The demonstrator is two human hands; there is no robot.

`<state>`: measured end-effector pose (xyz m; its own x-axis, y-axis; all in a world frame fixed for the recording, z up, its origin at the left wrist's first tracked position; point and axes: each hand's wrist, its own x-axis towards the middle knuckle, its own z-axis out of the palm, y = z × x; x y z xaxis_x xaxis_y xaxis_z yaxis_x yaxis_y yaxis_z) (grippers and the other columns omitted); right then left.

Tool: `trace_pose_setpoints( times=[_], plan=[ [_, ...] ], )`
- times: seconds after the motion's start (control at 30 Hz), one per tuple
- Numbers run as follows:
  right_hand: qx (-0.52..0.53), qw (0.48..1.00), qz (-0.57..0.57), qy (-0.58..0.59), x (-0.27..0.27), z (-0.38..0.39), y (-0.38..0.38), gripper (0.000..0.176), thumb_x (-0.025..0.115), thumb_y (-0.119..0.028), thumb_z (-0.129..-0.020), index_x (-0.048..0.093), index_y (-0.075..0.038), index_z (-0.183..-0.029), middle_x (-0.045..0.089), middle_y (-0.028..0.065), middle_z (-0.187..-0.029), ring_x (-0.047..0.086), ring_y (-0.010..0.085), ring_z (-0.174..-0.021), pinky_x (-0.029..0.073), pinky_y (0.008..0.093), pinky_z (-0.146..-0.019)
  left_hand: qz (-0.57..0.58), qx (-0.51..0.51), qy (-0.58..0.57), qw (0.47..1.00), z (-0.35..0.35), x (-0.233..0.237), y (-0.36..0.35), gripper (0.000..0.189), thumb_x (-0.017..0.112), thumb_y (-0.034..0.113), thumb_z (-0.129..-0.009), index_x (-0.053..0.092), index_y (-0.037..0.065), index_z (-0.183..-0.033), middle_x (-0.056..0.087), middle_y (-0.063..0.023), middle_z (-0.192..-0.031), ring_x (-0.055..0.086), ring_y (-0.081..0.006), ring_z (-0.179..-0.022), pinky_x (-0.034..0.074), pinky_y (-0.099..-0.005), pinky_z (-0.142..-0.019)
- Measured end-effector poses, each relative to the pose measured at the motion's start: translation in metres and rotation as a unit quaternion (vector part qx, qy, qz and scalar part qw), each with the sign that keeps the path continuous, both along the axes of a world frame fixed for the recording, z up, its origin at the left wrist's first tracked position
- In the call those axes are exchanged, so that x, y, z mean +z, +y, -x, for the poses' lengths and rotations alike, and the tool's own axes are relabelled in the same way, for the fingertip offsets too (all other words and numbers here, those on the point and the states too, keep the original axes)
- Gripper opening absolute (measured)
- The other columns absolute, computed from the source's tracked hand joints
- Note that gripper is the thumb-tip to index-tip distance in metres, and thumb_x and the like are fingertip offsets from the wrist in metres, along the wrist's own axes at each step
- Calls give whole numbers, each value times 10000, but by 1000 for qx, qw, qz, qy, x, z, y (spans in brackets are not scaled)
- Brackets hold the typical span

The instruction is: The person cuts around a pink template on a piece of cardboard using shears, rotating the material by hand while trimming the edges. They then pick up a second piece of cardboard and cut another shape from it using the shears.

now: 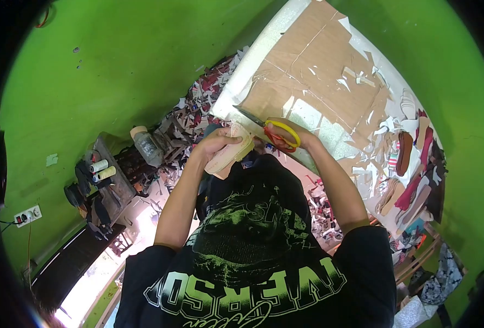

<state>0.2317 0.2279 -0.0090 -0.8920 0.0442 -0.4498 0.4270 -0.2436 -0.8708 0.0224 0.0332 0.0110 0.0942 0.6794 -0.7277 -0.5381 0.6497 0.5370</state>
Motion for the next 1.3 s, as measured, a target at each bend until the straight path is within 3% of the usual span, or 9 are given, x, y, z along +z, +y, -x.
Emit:
trace_pose_setpoints(
  times=[0.13,0.2,0.27,0.43,0.6,0.73,0.9,1.07,1.3],
  plan=[
    [26,996,71,-54,50,6,-7,422,693,-441,-858,523,-86,-1010,535,28,-710,548,93,-603,438,221,-517,-68,150,17,986,3,27,-3,242,647,114,-925,622,14,-1143,698,-107,-1016,696,-183,-845,578,-317,-738],
    [-92,977,166,97,48,7,-41,449,728,-388,-836,530,-67,-1081,582,43,-796,594,120,-694,472,235,-597,-90,236,43,967,-4,43,2,222,635,118,-941,617,15,-1137,698,-102,-1005,694,-177,-850,577,-317,-745],
    [-147,977,81,129,59,14,-60,541,800,-283,-786,522,-44,-1184,612,47,-895,611,131,-860,483,250,-747,-127,283,44,950,-9,63,8,234,624,121,-956,594,13,-1161,690,-100,-1032,687,-178,-876,570,-319,-780],
    [-265,953,63,132,120,28,-83,560,835,-34,-708,538,-38,-1183,583,-4,-881,565,86,-831,465,227,-757,-154,439,37,884,-35,110,15,247,598,138,-979,558,21,-1193,660,-106,-1123,665,-192,-981,555,-335,-849],
    [-308,943,-42,120,146,21,-90,501,835,-68,-715,566,-41,-1136,554,-39,-851,513,53,-749,438,202,-688,-205,463,18,862,-43,150,13,273,585,164,-988,532,19,-1213,646,-106,-1155,659,-193,-1019,556,-341,-882],
    [-356,921,-99,127,175,13,-87,507,839,-90,-706,566,-43,-1130,563,-26,-846,509,53,-743,430,203,-684,-158,266,65,949,-47,160,5,286,640,105,-943,563,-19,-1189,656,-114,-1127,664,-182,-1018,555,-334,-892],
    [-356,915,-138,128,193,3,-88,515,834,-111,-717,563,-37,-1149,570,-4,-816,548,60,-740,448,212,-659,-214,183,146,948,-57,160,1,389,711,59,-871,554,-44,-1212,651,-112,-1120,651,-173,-984,538,-302,-863],
    [-409,893,-98,159,214,-3,-102,521,805,-102,-760,517,-16,-1185,578,24,-810,566,59,-675,452,189,-521,-262,318,135,901,-69,185,3,415,644,40,-914,475,-7,-1290,620,-120,-1153,646,-198,-1033,563,-333,-856],
    [-264,937,-176,147,226,-33,-133,594,695,-429,-858,474,4,-1200,602,70,-833,600,152,-741,482,279,-694,-275,455,92,842,-80,213,0,393,611,74,-947,449,31,-1303,606,-106,-1167,650,-192,-1028,586,-330,-813]
  ],
)
